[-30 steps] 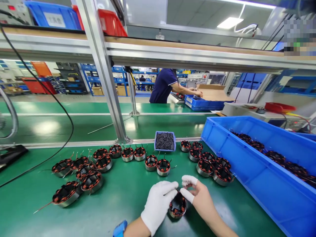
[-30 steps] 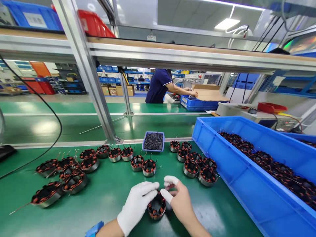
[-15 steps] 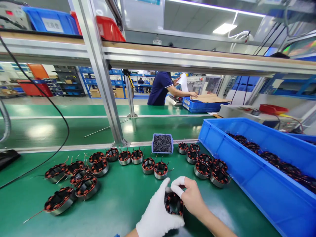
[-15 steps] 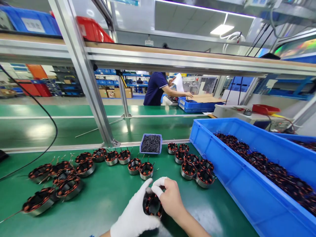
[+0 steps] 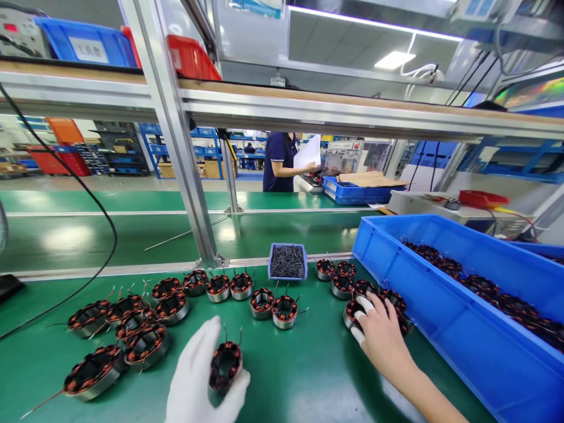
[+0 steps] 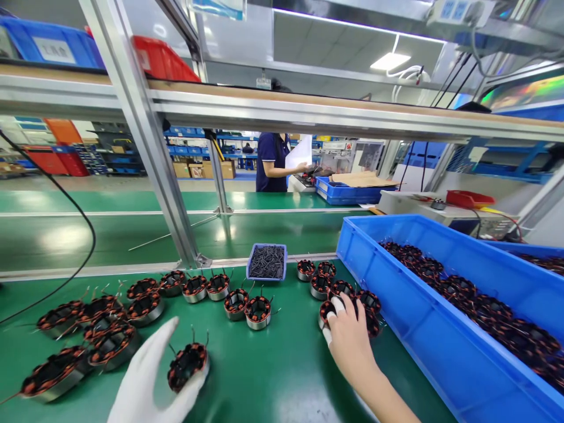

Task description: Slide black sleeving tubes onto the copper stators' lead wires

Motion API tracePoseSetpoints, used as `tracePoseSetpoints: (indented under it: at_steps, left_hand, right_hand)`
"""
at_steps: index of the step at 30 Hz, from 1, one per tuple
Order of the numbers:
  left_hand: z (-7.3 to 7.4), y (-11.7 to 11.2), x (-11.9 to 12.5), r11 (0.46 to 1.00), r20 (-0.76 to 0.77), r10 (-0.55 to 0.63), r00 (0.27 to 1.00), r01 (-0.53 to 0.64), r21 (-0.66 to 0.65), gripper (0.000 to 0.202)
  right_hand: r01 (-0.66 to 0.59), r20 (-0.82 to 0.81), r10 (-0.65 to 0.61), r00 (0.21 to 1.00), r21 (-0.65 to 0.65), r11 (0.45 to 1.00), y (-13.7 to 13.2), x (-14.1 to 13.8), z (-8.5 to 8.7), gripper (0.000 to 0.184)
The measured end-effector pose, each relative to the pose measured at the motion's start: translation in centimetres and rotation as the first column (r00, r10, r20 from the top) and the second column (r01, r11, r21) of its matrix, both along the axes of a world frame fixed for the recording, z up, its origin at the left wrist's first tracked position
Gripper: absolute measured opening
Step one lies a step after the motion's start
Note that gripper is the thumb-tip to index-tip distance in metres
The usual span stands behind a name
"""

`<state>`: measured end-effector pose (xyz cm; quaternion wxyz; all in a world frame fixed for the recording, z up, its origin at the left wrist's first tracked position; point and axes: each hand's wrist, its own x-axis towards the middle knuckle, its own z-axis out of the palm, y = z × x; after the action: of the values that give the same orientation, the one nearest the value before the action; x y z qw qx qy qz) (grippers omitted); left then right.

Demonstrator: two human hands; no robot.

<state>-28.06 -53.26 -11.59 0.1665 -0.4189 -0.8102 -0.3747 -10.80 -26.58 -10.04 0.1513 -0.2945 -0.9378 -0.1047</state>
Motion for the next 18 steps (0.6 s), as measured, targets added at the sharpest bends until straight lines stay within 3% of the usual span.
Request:
tracePoseSetpoints:
  at_steps: [1,3,5,7,10,12,15,18]
  left_hand:
    - [0.0,0.3,0.8,0.998,-0.133,-0.07,0.989,0.068,-0.013,0.074]
    - [-0.3,1.6,2.9,0.959,-0.186,-0.255,0.949,0.224,-0.176,0.071]
    - [-0.5,3.5,4.6,0.875,-0.05,-0.326,0.944,0.281,-0.395,0.076]
    - [-0.6,5.3,5.6,0.764,0.102,-0.343,0.934,0.34,-0.548,0.078]
    - [-0.7,6.4,5.4,0.64,0.235,-0.385,0.892,0.442,-0.629,0.069]
    - [-1.1,6.3,4.7,0.627,0.264,-0.406,0.875,0.477,-0.616,0.058]
    - [-1.7,5.2,3.7,0.663,0.33,-0.372,0.867,0.497,-0.56,0.047]
    - [-0.6,3.8,2.6,0.693,0.53,-0.297,0.795,0.561,-0.453,0.036]
  right_hand:
    - [-0.03,0.019,0.031,0.999,-0.04,0.999,-1.1,0.1,0.2,0.013]
    - [-0.141,0.048,0.151,0.987,-0.17,0.975,-3.6,0.2,1.0,0.01]
    - [-0.273,0.033,0.297,0.954,-0.309,0.911,-5.5,-0.1,2.4,0.011]
    - [-0.338,-0.048,0.346,0.937,-0.372,0.864,-5.6,-1.6,4.0,0.019]
    - [-0.285,-0.13,0.256,0.958,-0.333,0.899,-2.8,-6.3,5.6,0.022]
    - [-0.246,-0.085,0.232,0.969,-0.286,0.926,-0.1,-10.5,5.8,0.023]
    - [-0.233,-0.028,0.235,0.972,-0.27,0.934,3.1,-15.9,5.1,0.023]
    - [-0.233,0.033,0.25,0.968,-0.258,0.937,4.6,-18.8,3.9,0.028]
